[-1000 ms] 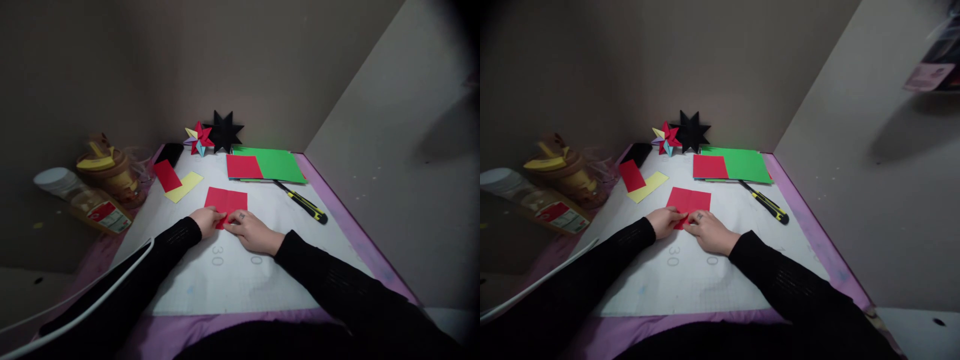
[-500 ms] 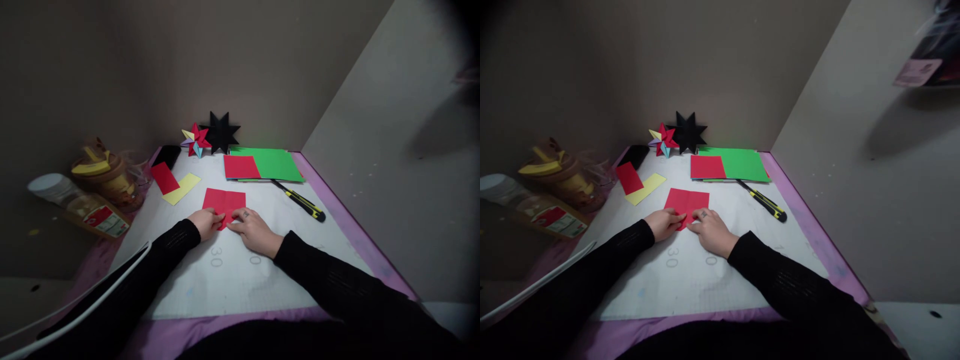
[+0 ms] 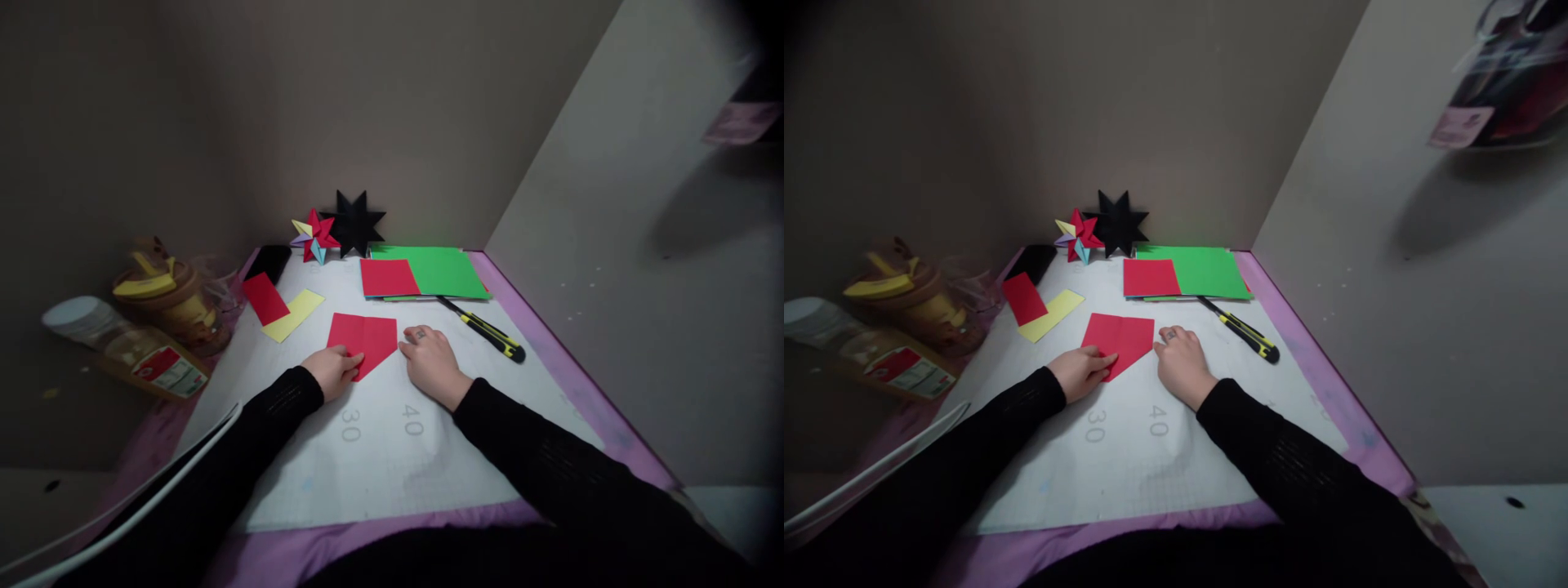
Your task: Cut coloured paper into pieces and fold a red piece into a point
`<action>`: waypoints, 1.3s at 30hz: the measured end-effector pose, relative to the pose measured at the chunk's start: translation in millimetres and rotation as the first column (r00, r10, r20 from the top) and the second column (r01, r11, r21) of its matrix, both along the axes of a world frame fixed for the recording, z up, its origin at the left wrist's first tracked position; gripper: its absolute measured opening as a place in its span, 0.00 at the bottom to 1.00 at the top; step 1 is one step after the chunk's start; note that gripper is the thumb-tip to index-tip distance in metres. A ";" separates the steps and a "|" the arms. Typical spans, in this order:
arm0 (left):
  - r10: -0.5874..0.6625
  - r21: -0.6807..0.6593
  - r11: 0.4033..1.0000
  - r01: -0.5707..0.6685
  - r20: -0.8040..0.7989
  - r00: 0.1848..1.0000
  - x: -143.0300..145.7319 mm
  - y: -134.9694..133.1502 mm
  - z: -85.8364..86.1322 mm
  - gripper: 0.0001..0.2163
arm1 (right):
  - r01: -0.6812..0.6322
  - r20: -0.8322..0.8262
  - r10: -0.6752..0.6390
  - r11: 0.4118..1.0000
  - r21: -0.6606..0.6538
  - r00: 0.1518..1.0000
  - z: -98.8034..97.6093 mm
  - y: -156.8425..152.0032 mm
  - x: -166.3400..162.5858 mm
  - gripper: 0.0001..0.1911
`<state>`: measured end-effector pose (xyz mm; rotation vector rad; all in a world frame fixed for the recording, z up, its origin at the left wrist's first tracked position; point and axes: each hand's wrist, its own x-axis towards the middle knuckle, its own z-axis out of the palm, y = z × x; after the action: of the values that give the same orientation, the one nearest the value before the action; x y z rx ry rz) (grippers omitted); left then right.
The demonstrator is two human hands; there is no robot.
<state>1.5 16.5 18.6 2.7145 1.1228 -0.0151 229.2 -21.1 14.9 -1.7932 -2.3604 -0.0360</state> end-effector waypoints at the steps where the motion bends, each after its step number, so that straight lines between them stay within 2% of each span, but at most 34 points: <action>1: 0.002 0.008 1.000 -0.002 -0.003 1.000 -0.1 -0.9 0.2 0.18 | 0.009 -0.016 -0.009 1.000 0.009 1.000 -0.3 0.5 0.4 0.15; 5: 0.020 0.045 0.999 -0.019 -0.022 1.000 1.9 -4.9 -1.5 0.18 | 0.010 -0.106 0.001 0.994 0.105 0.994 -0.6 -3.0 -6.3 0.17; 8: 0.014 0.056 0.998 -0.014 -0.002 1.000 0.5 -5.4 -2.7 0.17 | -0.193 -0.153 0.214 0.971 0.142 0.965 -2.0 -7.0 -15.0 0.17; 11: -0.010 0.055 0.998 0.003 0.120 0.993 -11.6 2.1 0.2 0.16 | -0.399 -0.161 0.408 0.913 0.089 0.899 -5.1 -7.9 -19.2 0.18; 13: 0.013 0.089 0.995 -0.034 0.225 0.974 -24.4 11.7 3.4 0.15 | -0.430 -0.170 0.435 0.900 0.066 0.884 -7.1 -7.1 -18.9 0.19; 15: 0.055 0.142 0.985 -0.094 0.258 0.965 -36.3 21.7 5.4 0.16 | -0.432 -0.181 0.436 0.900 0.063 0.882 -8.2 -6.2 -17.4 0.19; 19: -0.045 0.218 0.976 -0.010 0.244 0.969 -44.4 30.6 3.2 0.17 | -0.447 -0.201 0.451 0.892 0.067 0.870 -8.3 -5.5 -14.9 0.20; 21: -0.108 0.225 0.973 0.057 0.219 0.970 -41.7 28.5 2.0 0.14 | -0.454 -0.205 0.460 0.887 0.078 0.864 -8.2 -5.4 -14.1 0.20; 24: -0.203 0.157 0.972 0.173 0.198 0.959 -36.7 22.6 2.0 0.08 | -0.474 -0.208 0.487 0.873 0.110 0.848 -7.8 -5.3 -12.6 0.19; 27: -0.287 -0.011 0.953 0.303 0.287 0.914 -35.3 19.3 0.9 0.05 | -0.533 -0.223 0.548 0.836 0.130 0.806 -7.1 -5.2 -10.5 0.18; 30: -0.248 -0.174 0.923 0.344 0.416 0.875 -38.2 21.4 -3.4 0.09 | -0.615 -0.212 0.625 0.780 0.117 0.752 -6.6 -5.0 -8.3 0.16; 34: -0.153 -0.231 0.927 0.297 0.491 0.858 -43.2 29.3 -9.8 0.11 | -0.652 -0.178 0.661 0.750 0.115 0.729 -7.5 -4.3 -6.5 0.14; 39: -0.035 -0.168 0.980 0.105 0.375 0.926 -35.2 30.1 -9.5 0.14 | -0.674 -0.142 0.685 0.728 0.121 0.714 -9.7 -3.6 -6.5 0.14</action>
<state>-33.6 46.6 9.2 2.4510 0.8658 0.3518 222.7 -24.8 5.2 -0.7499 -2.6834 0.1438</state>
